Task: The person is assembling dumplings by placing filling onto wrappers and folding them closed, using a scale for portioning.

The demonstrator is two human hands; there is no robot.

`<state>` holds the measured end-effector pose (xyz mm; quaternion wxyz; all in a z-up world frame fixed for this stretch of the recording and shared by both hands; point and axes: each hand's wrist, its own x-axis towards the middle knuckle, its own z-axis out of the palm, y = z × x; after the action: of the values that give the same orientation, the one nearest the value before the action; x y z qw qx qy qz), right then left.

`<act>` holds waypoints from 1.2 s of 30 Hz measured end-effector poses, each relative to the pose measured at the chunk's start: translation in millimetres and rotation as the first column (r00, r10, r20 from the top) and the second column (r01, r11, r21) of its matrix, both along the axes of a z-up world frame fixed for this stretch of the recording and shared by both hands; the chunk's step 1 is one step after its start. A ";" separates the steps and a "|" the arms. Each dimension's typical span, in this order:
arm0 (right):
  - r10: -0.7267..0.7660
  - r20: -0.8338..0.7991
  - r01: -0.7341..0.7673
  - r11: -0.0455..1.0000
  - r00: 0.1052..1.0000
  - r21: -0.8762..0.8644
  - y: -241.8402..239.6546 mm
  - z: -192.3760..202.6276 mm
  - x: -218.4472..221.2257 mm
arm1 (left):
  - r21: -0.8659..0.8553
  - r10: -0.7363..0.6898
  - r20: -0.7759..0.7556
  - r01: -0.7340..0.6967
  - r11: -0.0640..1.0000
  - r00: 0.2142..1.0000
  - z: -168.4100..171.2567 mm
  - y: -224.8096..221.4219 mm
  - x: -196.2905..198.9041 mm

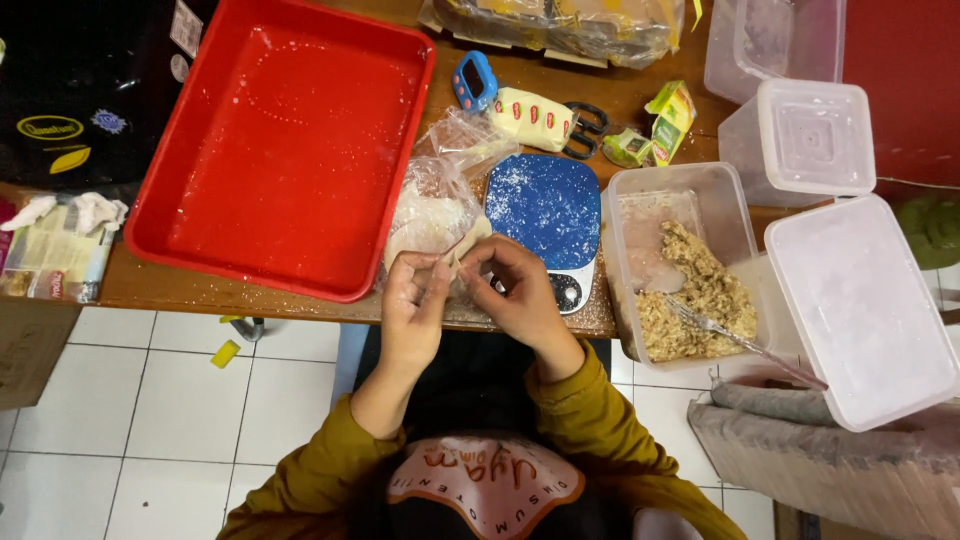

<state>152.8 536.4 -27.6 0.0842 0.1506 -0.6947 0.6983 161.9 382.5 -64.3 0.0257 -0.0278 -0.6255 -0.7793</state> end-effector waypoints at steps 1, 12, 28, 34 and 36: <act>0.000 -0.003 0.000 1.000 1.000 0.000 0.0 1.3 -1.2 | 0.000 0.000 -0.003 0.000 1.000 1.000 0.9 -0.8 -1.4; -0.019 -0.011 0.019 0.998 1.000 0.052 -1.0 9.5 -5.7 | -0.073 -0.018 0.006 0.018 0.997 1.000 3.0 -2.2 -7.9; 0.188 0.345 0.119 0.705 0.920 -0.699 22.3 -39.4 -15.7 | 0.670 -0.131 0.466 -0.252 0.698 0.875 14.5 -10.8 -24.2; 0.368 0.371 0.185 0.451 0.853 -0.873 31.3 -6.8 -13.9 | 0.695 -0.112 0.503 -0.323 0.643 0.857 20.9 -9.7 -30.6; 0.301 0.350 0.240 0.347 0.887 -0.907 30.1 12.5 -10.2 | 0.694 -0.059 0.487 -0.345 0.632 0.872 17.3 -9.0 -30.6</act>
<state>142.6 566.5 -15.1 -0.0261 -0.0815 -0.1639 0.9828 131.3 373.6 -47.1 -0.0518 0.2247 -0.2252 -0.9466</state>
